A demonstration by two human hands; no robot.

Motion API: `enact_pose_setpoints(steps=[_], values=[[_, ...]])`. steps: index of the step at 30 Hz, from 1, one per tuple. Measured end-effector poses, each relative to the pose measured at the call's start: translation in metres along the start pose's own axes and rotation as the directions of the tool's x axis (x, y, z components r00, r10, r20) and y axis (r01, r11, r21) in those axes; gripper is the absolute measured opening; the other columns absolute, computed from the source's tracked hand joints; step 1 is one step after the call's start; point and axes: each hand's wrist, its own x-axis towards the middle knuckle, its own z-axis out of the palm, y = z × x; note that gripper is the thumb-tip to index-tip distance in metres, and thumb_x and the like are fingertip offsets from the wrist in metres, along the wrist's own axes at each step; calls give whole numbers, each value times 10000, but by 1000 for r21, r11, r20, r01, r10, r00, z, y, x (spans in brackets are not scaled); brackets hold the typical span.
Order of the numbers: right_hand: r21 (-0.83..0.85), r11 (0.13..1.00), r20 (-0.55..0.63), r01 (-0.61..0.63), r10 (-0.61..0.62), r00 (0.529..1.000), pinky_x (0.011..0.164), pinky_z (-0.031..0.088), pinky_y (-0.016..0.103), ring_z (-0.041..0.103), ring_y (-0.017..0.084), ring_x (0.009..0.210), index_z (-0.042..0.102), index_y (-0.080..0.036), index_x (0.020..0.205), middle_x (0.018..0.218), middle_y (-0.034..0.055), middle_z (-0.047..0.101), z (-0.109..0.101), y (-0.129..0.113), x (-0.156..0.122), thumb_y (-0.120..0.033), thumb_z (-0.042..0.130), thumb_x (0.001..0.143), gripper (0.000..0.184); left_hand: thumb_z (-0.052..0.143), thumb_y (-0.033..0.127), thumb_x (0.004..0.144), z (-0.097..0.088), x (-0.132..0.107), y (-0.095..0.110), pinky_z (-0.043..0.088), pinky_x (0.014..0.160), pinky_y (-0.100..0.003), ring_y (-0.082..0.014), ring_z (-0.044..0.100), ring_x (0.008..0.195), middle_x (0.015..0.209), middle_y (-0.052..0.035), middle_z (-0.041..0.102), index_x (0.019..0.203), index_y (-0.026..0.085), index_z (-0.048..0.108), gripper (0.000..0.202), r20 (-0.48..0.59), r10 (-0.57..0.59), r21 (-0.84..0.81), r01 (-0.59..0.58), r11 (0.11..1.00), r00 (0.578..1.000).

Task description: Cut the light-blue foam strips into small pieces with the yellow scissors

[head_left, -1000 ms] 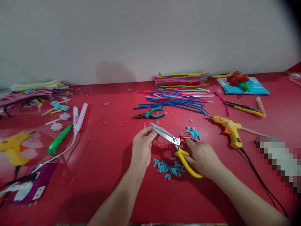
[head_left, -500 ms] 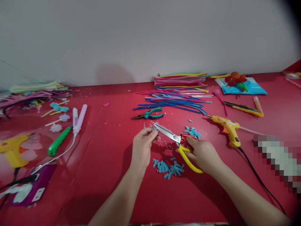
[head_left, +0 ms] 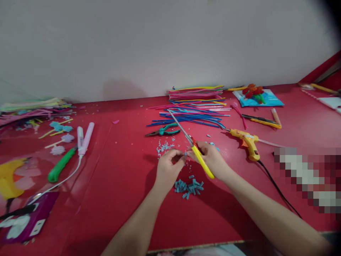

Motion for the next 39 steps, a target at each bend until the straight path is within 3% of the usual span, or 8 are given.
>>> enact_pose_setpoints(steps=[8,14,19,25,34,39], values=[[10,1000,-16,6,-6,1000,410,267,186,338,56,435,419,-187,629,487,-74,371,5,6,-1,-309,511,660,157,541,222,682,5,-2,-1,401,608,-236,-130,516,628,656,2,563,686,177,587,64,62,16,34,-18,999,998],[56,994,-123,-90,97,988,349,257,187,332,59,310,375,-209,620,369,-100,334,-4,3,1,-313,487,683,165,564,244,668,3,2,-3,388,584,-225,-107,490,585,615,20,530,673,173,581,73,72,-84,-70,89,994,994],[33,992,-19,-125,126,992,346,267,189,364,55,323,389,-201,609,418,-91,387,-7,7,1,-315,549,638,199,582,261,656,1,6,-6,378,560,-228,-99,481,547,578,25,518,689,159,580,107,128,-178,-193,200,960,976],[171,978,43,-121,115,992,319,259,187,322,50,288,435,-194,637,371,-104,348,-1,10,0,-353,533,664,188,583,247,655,4,4,-6,384,563,-221,-94,477,544,570,29,517,653,153,571,95,203,-189,-201,230,952,961],[171,977,52,-127,120,991,324,272,176,359,55,295,423,-196,628,374,-106,356,-4,5,-2,-281,497,667,120,553,305,696,2,4,-1,421,570,-253,-131,535,569,612,-27,582,689,136,606,177,231,-232,-323,299,898,945],[158,984,97,-77,62,993,328,283,172,387,58,312,426,-192,643,402,-92,408,2,3,-4,-271,478,679,101,547,324,712,5,3,2,421,580,-251,-122,530,575,642,-39,590,698,124,604,208,334,-243,-391,369,843,911]])
